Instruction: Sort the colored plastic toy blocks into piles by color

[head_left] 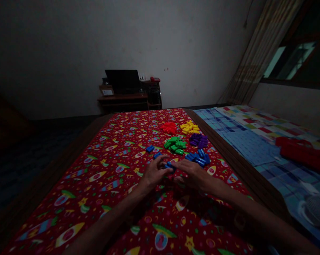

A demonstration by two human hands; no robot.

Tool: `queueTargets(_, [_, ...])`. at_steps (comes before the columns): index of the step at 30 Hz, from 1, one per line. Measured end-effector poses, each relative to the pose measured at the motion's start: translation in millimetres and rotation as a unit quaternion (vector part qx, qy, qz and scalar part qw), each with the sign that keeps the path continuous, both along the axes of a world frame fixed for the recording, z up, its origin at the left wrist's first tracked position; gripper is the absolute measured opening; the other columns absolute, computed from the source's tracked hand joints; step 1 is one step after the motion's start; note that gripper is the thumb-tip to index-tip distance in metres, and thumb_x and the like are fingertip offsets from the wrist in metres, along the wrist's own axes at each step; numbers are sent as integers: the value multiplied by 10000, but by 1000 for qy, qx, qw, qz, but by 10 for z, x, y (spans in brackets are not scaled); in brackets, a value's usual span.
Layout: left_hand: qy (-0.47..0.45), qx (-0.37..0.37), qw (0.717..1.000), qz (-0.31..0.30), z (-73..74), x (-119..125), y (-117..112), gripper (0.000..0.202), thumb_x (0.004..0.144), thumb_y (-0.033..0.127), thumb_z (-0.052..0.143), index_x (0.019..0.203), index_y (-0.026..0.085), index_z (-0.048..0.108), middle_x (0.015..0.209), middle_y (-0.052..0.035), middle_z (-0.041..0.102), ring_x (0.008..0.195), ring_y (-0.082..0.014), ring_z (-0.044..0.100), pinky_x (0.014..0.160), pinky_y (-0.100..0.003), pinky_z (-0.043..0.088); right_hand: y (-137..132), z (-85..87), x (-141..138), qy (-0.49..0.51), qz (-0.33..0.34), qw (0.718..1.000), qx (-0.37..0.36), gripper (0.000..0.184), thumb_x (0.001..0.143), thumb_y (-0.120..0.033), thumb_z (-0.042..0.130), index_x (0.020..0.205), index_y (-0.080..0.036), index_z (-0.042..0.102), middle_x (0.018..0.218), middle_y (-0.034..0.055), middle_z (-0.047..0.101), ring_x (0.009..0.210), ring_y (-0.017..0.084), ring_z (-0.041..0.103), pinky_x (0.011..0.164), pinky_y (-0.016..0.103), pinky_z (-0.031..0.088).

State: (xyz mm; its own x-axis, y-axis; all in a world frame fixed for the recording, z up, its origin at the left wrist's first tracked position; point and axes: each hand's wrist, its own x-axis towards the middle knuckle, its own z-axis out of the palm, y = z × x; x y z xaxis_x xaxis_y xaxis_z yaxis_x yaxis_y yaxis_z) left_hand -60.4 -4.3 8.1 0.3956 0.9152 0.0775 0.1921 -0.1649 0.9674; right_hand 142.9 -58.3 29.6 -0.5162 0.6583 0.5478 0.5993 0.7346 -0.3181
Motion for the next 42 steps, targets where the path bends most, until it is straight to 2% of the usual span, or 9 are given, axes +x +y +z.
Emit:
queueTargets(4, [-10,-19,999,-45,-53,14,-84,483,722,427,687,1140,195,618,948,-58,730,848,-228,705,687,-311,570,13,-94,-75,-35,-9,999,13,399,890,-180,573,1289,-197,561,1117,117,693,982,204,660,794,325,556])
queueTargets(7, [56,94,994,-21,-33,-135,-16,398,851,451,557,1158,209,628,1074,-84,718,941,-241,693,794,-359,567,107,-115,147,-31,-66,997,39,374,899,-169,535,1267,-210,583,1109,111,704,980,216,661,822,361,547])
queueTargets(12, [188,302,932,77,-38,-467,465,339,918,348,464,1184,201,615,1258,-102,636,1194,-252,567,1035,-444,435,193,-89,624,-103,-234,966,28,306,897,-219,553,1187,-178,642,1054,134,716,933,261,660,827,405,518])
queueTargets(15, [243,329,904,123,-128,-572,809,370,886,323,506,1212,173,595,1312,-135,591,1264,-276,504,1075,-476,383,178,-105,762,-153,-283,947,11,237,902,-236,554,1083,-159,687,1009,149,715,906,282,657,807,423,507])
queueTargets(20, [293,303,901,102,-256,-590,1052,336,842,288,539,1132,162,651,1162,-139,676,1130,-283,588,982,-451,462,167,-117,747,-103,-271,956,44,222,920,-259,525,1029,-185,704,1120,157,681,1021,301,631,865,472,496])
queueTargets(26, [212,234,941,122,-90,-548,839,312,831,377,546,1034,184,683,1009,-92,733,919,-247,675,849,-390,529,113,-77,343,-22,-145,986,75,264,941,-221,477,1111,-222,678,1089,112,708,993,239,659,869,431,528])
queueTargets(31, [42,66,997,-19,-13,-218,330,330,683,365,703,949,196,604,894,-36,736,827,-219,697,745,-345,558,82,-162,-89,-50,-44,993,98,393,925,-220,524,1316,-196,541,1237,144,638,1091,239,614,873,395,527])
queueTargets(36, [-11,-22,996,-91,-71,12,-21,227,711,322,659,875,195,566,826,-8,708,798,-191,682,698,-297,539,103,-180,-131,-124,-52,986,94,439,916,-203,551,1351,-225,507,1118,110,659,965,218,612,814,358,518])
queueTargets(42, [-28,-34,993,-107,-93,89,-83,177,751,327,626,847,189,569,848,-17,675,817,-181,654,701,-279,523,89,-191,19,-117,-39,991,57,434,917,-178,534,1346,-228,485,1131,100,643,971,216,581,789,331,513])
